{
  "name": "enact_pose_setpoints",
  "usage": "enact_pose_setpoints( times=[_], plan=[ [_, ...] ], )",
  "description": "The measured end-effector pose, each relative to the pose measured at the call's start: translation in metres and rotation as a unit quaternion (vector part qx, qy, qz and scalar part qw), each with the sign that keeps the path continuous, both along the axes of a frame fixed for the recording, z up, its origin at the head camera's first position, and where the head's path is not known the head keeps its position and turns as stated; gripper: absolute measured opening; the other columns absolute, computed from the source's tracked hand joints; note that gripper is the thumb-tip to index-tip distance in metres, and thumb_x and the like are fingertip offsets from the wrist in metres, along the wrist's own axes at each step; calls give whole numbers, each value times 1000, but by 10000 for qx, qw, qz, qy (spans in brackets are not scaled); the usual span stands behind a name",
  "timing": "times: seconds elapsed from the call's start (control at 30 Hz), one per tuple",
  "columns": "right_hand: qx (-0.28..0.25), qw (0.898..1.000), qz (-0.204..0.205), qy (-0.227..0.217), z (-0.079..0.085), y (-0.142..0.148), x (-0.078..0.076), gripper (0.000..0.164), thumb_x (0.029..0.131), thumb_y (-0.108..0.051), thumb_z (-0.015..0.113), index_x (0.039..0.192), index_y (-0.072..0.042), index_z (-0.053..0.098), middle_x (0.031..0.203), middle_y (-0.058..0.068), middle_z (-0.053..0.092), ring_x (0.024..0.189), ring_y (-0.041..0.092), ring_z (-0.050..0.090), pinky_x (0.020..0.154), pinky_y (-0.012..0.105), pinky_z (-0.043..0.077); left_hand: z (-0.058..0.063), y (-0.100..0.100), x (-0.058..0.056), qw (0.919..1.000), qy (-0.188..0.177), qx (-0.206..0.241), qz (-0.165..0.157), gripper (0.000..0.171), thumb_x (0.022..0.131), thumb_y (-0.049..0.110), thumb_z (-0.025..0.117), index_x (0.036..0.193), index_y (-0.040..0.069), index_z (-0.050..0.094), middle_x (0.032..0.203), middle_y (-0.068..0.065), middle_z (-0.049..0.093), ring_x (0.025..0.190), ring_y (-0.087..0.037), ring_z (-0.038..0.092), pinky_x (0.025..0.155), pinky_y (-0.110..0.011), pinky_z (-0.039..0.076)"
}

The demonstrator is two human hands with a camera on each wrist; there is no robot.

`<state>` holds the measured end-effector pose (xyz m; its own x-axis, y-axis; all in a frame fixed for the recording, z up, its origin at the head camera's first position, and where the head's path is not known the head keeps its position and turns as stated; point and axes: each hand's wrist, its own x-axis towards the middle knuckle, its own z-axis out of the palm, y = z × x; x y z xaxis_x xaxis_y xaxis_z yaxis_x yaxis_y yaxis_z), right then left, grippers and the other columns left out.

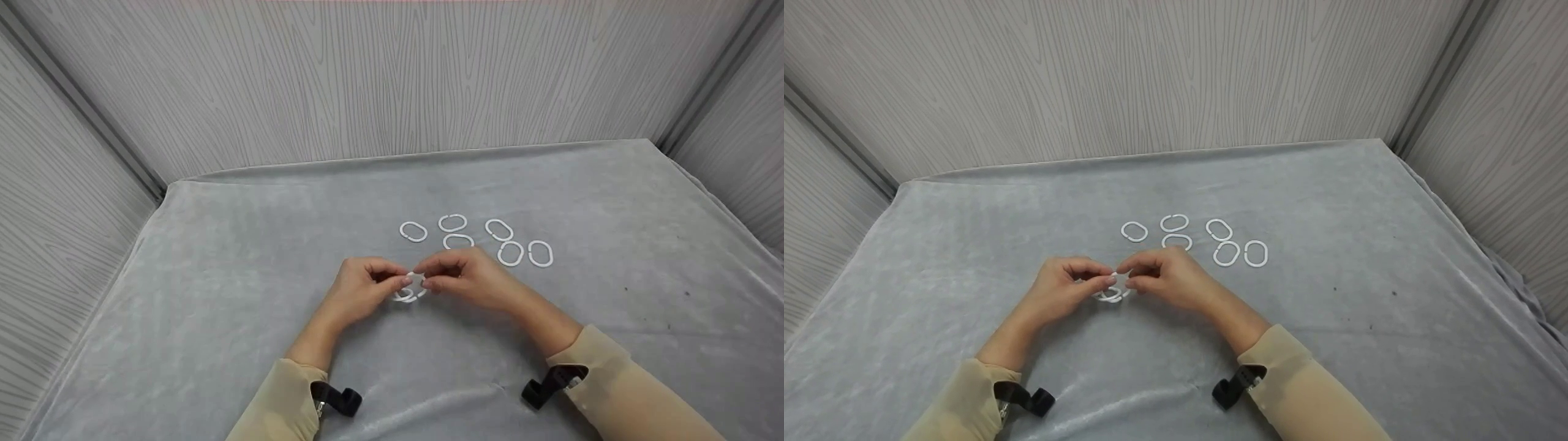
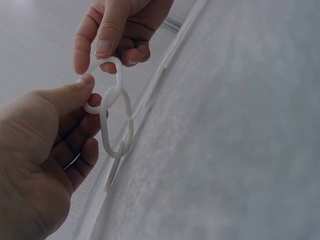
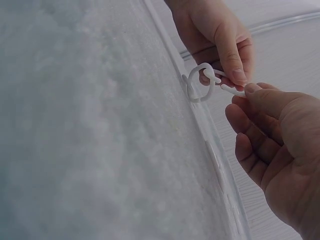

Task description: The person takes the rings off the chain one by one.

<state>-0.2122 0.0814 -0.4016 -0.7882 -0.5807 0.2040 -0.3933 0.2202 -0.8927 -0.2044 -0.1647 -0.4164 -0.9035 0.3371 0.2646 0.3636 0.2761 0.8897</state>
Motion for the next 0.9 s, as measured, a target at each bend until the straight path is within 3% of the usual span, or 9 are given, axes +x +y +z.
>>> enact_pose_setpoints(
  times=[0.57, 0.9],
  plan=[
    [-113, 9998, -171, 25, -4, 2, -3, 20, 95, -2, 78, 115, 2, 78, 97, 13, 78, 80, 11, 69, 73, 24, 58, 0, 1, -1, 10000, -69, 28, 0, 8, 91, 17, 86, 97, 10, 86, 87, 1, 79, 77, -10, 66, 68, -22, 51],
    [-111, 9978, -647, -29, -4, 4, -4, 22, 95, -1, 76, 117, 3, 77, 94, 11, 76, 77, 11, 68, 70, 22, 55, -1, -1, -3, 9987, 112, 197, 451, 13, 90, 13, 86, 99, 4, 84, 85, 1, 78, 73, -12, 64, 65, -22, 50]
  ],
)
